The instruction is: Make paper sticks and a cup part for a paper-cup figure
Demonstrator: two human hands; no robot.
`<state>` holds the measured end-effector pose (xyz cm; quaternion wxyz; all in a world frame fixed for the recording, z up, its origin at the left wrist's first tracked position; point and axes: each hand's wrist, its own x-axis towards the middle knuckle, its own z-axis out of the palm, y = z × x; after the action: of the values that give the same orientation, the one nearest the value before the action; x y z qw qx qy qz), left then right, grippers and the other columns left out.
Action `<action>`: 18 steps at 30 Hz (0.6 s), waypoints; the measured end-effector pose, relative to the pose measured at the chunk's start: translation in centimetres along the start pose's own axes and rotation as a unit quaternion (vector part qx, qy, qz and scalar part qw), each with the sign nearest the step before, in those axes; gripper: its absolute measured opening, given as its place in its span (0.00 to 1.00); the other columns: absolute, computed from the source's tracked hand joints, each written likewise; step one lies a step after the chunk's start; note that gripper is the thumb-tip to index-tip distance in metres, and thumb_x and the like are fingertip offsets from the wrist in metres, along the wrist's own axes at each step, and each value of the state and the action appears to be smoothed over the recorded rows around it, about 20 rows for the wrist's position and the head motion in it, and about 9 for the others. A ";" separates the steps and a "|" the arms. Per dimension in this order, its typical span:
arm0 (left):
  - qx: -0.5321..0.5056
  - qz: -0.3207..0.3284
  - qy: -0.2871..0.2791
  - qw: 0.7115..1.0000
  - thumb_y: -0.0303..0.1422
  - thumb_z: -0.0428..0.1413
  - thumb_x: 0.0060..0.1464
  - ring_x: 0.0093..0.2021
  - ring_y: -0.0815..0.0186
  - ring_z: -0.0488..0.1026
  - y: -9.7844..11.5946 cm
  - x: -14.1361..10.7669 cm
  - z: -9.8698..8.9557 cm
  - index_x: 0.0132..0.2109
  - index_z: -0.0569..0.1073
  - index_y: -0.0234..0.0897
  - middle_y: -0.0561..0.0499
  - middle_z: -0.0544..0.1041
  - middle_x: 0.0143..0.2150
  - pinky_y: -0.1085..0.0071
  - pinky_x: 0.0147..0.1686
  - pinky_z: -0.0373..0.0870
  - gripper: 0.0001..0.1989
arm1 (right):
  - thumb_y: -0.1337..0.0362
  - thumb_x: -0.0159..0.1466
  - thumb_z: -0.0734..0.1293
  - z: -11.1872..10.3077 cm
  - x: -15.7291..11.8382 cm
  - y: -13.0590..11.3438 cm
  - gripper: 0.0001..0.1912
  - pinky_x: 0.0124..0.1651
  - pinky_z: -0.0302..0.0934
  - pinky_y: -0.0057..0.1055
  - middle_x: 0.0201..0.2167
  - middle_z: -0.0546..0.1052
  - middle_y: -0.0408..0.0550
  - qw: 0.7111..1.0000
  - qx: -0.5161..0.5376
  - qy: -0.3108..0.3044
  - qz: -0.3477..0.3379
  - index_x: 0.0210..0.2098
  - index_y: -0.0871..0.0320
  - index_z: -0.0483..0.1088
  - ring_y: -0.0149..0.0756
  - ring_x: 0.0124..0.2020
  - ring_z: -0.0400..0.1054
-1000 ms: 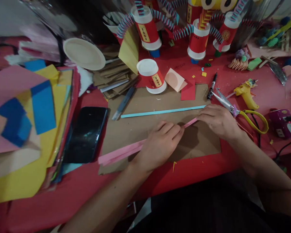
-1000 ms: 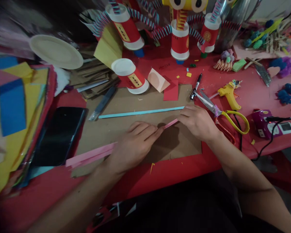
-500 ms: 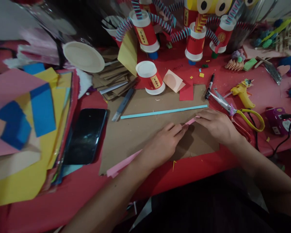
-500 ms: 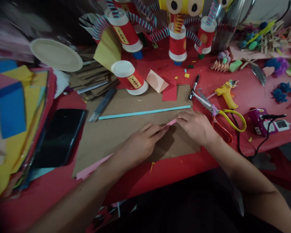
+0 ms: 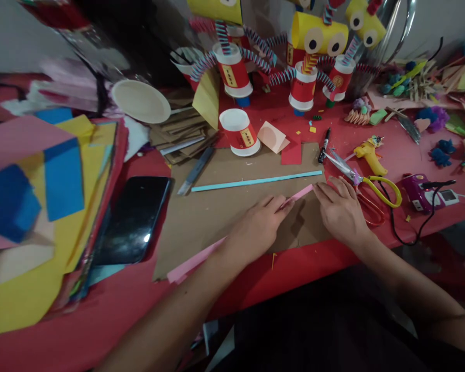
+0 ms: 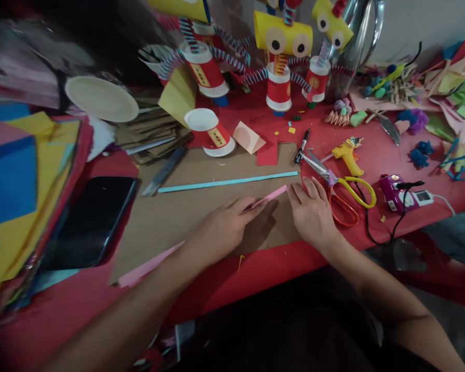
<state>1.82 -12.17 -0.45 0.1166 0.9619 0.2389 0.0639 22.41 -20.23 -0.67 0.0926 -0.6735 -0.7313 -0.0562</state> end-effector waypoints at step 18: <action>-0.065 -0.010 0.066 0.996 0.21 0.44 0.60 0.43 0.64 0.75 -0.4 -0.1 1.7 0.59 0.71 0.34 0.44 0.75 0.46 0.66 0.46 0.74 0.23 | 0.69 0.61 0.61 -3.8 1.3 11.7 0.20 0.55 0.61 0.55 0.46 0.77 0.65 0.961 -0.040 -0.004 0.274 0.51 0.65 0.72 0.57 0.49 0.70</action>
<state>1.82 -12.17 -2.18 0.1633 0.9435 0.2512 0.1412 34.17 -18.72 2.78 0.0744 -0.8516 -0.5159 -0.0556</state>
